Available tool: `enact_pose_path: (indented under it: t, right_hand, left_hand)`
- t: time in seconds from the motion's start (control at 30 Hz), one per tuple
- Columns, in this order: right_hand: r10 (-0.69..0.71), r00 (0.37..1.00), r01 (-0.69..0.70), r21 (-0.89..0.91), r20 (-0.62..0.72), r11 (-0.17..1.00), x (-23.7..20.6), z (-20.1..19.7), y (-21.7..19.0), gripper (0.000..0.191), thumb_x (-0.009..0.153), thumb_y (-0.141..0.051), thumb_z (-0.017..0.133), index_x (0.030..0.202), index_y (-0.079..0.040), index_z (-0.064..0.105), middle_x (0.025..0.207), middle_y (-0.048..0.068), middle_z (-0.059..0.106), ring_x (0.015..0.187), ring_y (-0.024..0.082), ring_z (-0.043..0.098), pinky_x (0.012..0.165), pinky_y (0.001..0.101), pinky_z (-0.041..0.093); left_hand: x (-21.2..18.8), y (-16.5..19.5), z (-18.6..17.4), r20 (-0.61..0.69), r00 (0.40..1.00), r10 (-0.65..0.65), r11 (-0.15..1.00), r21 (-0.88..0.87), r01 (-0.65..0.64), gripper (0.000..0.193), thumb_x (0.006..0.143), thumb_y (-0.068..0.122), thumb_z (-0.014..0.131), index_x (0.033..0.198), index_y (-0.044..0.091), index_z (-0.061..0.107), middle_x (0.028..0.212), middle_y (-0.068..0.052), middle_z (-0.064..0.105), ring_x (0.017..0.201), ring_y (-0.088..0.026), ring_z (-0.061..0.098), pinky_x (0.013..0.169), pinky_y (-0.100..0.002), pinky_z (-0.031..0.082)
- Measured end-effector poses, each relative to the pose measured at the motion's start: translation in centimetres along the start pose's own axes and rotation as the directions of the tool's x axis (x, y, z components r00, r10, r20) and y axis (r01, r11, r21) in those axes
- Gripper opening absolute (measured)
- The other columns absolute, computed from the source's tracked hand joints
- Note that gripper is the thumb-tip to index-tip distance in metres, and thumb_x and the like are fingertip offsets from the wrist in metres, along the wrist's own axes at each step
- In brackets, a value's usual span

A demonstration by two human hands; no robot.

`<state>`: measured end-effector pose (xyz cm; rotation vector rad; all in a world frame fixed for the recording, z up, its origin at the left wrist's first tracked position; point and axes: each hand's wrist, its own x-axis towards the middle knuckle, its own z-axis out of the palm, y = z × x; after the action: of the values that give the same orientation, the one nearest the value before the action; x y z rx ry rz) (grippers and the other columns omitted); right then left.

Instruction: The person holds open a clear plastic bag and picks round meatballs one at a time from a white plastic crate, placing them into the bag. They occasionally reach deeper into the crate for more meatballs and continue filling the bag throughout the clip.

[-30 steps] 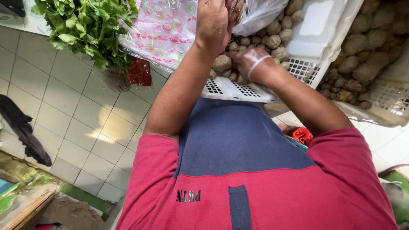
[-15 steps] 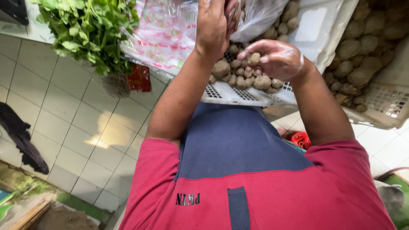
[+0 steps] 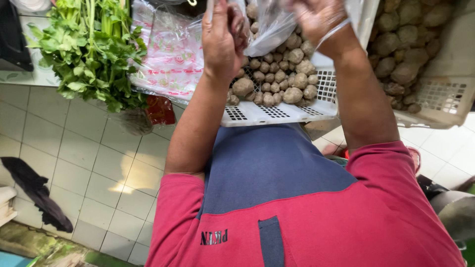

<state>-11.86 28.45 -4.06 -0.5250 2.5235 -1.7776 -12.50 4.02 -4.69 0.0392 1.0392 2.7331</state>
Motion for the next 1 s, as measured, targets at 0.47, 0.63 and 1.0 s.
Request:
enact_pose_path:
  t: [0.47, 0.63, 1.0]
  right_hand:
    - [0.836, 0.534, -0.564, -0.683, 0.128, 0.465, -4.5, 9.7, 3.3, 0.083, 0.094, -0.052, 0.060, 0.155, -0.005, 0.033, 0.157, 0.036, 0.029, 0.143, 0.050, 0.037, 0.121, 0.0472, 0.031]
    - [0.532, 0.754, -0.263, -0.564, 0.386, 0.783, -6.5, 13.5, 0.4, 0.074, 0.103, -0.036, 0.058, 0.158, 0.001, 0.026, 0.156, 0.039, 0.027, 0.149, 0.055, 0.024, 0.122, 0.0540, 0.028]
    - [0.636, 0.772, -0.540, -0.525, 0.002, 0.657, -7.0, 0.1, 2.1, 0.027, 0.107, -0.013, 0.055, 0.132, -0.007, 0.063, 0.130, 0.018, 0.068, 0.117, 0.031, 0.067, 0.104, 0.0409, 0.052]
  left_hand:
    - [0.7, 0.8, -1.0, -0.012, 0.992, -0.128, 0.942, -0.315, 0.117, 0.042, 0.108, 0.046, 0.043, 0.085, 0.012, 0.048, 0.064, 0.000, 0.033, 0.054, -0.015, 0.031, 0.050, -0.032, 0.026]
    - [0.3, 1.4, -0.5, 0.013, 0.992, -0.125, 0.953, -0.276, 0.123, 0.045, 0.112, 0.046, 0.046, 0.086, 0.010, 0.047, 0.070, 0.000, 0.032, 0.055, -0.013, 0.030, 0.050, -0.030, 0.024]
    - [0.1, 1.3, -0.4, -0.013, 0.995, -0.095, 0.963, -0.255, 0.088, 0.043, 0.112, 0.042, 0.048, 0.085, 0.009, 0.044, 0.074, -0.002, 0.036, 0.057, -0.014, 0.032, 0.051, -0.031, 0.025]
